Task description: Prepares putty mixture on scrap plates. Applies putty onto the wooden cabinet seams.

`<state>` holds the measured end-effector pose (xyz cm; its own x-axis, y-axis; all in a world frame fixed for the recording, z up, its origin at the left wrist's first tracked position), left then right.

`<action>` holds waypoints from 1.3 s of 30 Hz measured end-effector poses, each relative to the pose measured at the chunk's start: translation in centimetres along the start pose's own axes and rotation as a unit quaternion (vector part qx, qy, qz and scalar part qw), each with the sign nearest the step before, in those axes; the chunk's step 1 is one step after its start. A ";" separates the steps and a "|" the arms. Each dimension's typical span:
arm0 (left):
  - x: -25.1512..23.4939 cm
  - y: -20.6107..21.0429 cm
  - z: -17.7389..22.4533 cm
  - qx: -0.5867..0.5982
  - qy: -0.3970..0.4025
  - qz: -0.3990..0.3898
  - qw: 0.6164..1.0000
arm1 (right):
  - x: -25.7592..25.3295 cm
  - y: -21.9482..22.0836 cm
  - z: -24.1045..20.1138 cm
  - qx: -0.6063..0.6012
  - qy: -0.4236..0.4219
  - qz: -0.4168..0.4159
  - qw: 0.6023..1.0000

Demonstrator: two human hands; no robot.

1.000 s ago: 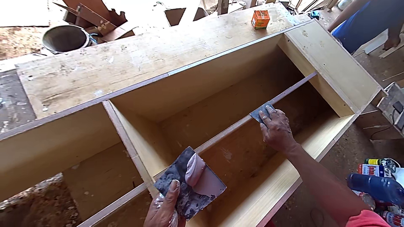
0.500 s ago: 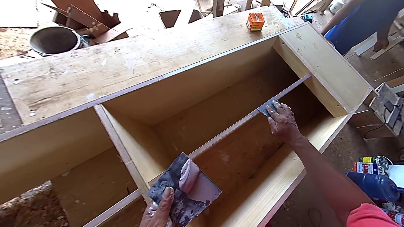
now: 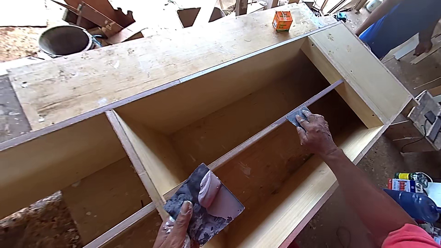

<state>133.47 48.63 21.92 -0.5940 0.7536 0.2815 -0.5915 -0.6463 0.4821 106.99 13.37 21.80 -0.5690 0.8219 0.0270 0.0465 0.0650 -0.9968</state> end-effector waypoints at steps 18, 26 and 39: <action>0.6 -0.4 -0.2 0.008 -0.003 0.006 1.000 | 2.5 -1.0 -0.1 -0.003 0.000 0.025 1.000; 0.6 -0.2 0.0 0.006 0.000 0.007 1.000 | 2.3 1.2 -7.2 -0.013 -0.038 0.011 0.999; 1.2 -1.8 0.6 0.015 0.007 -0.003 1.000 | 4.2 1.7 -11.6 -0.049 -0.036 0.049 0.997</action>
Point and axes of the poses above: each hand's wrist, its own x-axis away from the middle knuckle, its own y-axis out of the palm, z = x × y, the point moved 9 cm from there along -x, towards the middle knuckle, and after that the axes turned 3 degrees about -z, right-handed, at the moved point
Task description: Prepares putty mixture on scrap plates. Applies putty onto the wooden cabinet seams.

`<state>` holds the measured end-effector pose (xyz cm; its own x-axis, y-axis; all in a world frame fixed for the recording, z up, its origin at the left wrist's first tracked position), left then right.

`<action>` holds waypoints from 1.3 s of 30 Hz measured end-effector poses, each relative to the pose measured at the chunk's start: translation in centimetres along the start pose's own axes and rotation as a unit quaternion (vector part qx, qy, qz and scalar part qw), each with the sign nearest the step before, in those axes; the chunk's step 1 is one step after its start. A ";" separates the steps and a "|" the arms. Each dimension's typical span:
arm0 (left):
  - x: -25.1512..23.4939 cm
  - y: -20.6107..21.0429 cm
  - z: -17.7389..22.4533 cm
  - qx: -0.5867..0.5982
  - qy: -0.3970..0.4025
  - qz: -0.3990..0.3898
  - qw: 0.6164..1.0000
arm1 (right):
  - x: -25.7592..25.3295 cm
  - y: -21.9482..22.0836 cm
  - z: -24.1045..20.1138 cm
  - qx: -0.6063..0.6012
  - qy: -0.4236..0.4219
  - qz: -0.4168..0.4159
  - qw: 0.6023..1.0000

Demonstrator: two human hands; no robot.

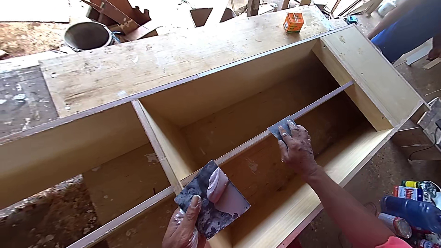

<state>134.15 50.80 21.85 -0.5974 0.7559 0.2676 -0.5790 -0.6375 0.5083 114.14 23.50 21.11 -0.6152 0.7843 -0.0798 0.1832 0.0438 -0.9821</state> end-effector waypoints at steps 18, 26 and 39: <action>0.9 -1.6 0.5 0.031 -0.002 0.000 1.000 | 1.0 -1.2 1.8 0.051 0.033 -0.084 0.995; 0.9 -1.7 0.7 0.031 -0.004 0.002 1.000 | 0.8 -0.1 -1.1 0.031 0.009 -0.023 0.999; 1.1 -1.5 0.8 0.033 -0.003 0.000 0.999 | -0.8 -1.0 0.2 0.047 0.031 -0.044 0.997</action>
Point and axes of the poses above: each hand's wrist, its own x-axis away from the middle knuckle, its own y-axis out of the palm, z = x × y, the point moved 9 cm from there along -x, towards the middle knuckle, and after that the axes turned 3 degrees about -z, right-handed, at the moved point
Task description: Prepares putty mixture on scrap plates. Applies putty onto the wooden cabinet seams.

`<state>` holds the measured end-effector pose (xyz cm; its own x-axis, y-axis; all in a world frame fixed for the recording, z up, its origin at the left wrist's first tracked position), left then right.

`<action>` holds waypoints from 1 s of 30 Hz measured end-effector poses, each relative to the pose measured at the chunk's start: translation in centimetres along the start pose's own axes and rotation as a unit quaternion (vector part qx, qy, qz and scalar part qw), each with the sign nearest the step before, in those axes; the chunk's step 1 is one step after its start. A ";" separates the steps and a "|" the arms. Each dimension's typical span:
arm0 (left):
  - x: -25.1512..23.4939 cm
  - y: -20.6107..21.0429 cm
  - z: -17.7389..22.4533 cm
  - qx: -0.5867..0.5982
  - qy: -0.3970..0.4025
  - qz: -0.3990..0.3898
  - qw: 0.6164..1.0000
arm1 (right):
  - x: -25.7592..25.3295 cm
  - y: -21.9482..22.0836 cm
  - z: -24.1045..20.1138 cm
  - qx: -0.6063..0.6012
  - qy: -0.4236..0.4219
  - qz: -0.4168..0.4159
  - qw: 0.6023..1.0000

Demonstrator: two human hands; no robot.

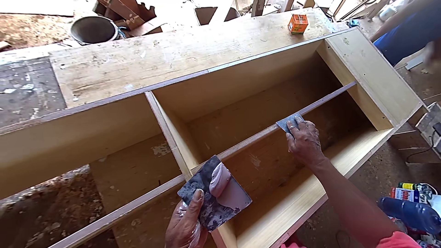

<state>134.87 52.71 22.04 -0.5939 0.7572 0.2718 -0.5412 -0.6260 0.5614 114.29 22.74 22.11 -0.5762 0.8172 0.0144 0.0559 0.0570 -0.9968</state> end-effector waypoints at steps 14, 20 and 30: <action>-0.9 0.1 0.0 -0.010 0.001 0.000 1.000 | 2.8 1.6 -5.9 -0.031 -0.034 0.013 0.999; -0.6 -0.3 0.8 -0.010 0.014 -0.021 1.000 | 4.9 1.8 -4.1 -0.011 -0.011 -0.107 0.994; -1.4 -1.0 2.0 -0.042 -0.046 -0.079 0.995 | 15.2 -10.2 -20.0 -0.115 -0.221 0.046 0.967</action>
Point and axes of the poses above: each hand's wrist, its own x-axis away from the middle knuckle, its own y-axis out of the palm, z = x × y, the point moved 9 cm from there along -x, towards the middle knuckle, and after that the axes turned 3 degrees about -z, right-handed, at the moved point
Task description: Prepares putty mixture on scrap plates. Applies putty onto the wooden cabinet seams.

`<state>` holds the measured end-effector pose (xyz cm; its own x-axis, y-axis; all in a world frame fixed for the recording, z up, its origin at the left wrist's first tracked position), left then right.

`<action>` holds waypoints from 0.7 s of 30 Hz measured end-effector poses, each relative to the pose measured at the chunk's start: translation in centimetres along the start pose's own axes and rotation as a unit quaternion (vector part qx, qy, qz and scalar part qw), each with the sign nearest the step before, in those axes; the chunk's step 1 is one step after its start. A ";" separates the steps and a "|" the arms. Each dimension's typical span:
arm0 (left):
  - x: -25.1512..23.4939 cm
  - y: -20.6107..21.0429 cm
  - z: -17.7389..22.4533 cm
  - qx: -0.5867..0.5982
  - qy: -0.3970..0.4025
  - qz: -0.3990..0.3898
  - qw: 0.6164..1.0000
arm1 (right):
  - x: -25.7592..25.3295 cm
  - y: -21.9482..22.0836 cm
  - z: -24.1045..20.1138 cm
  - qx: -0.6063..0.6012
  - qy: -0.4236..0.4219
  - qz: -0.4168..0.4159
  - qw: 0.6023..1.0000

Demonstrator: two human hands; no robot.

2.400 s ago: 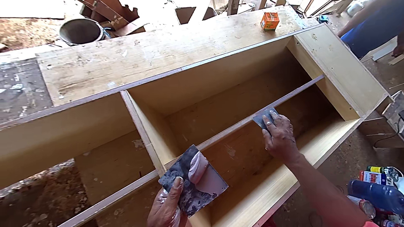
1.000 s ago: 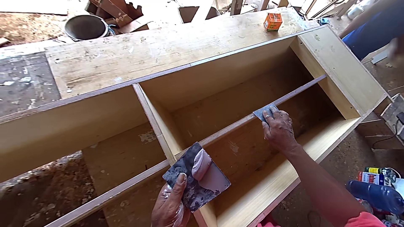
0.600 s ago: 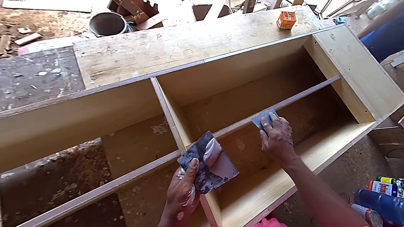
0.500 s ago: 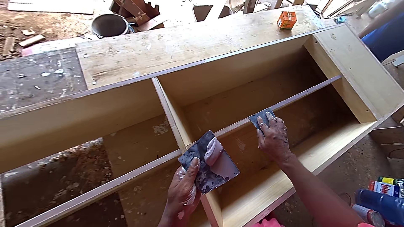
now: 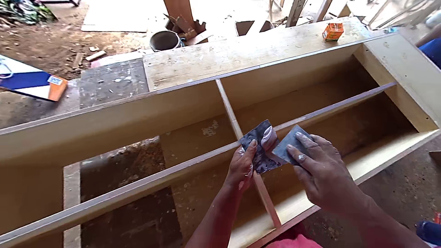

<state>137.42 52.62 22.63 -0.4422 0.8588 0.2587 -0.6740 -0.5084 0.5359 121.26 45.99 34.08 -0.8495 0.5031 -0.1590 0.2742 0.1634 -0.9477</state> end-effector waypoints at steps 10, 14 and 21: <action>1.7 -1.3 5.4 -0.079 0.032 -0.031 0.996 | 1.9 1.2 -4.3 -0.025 0.031 -0.032 0.999; 0.4 -3.0 6.6 -0.068 0.037 -0.007 0.997 | 3.9 2.0 3.9 -0.522 0.207 -0.035 0.827; 1.0 -6.9 6.2 -0.056 0.045 0.045 0.996 | 2.1 4.8 12.6 -0.469 0.230 0.014 0.853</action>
<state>145.32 57.32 24.20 -0.5523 0.8027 0.2252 -0.6887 -0.5915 0.4193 115.09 37.16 25.66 -0.6285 0.7627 0.1524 0.7150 0.6437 -0.2729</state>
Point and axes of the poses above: each hand's wrist, its own x-axis away from the middle knuckle, its own y-axis out of the palm, z = x × y, the point moved 9 cm from there along -x, towards the middle knuckle, and after that the axes turned 3 degrees about -z, right-handed, at the moved point
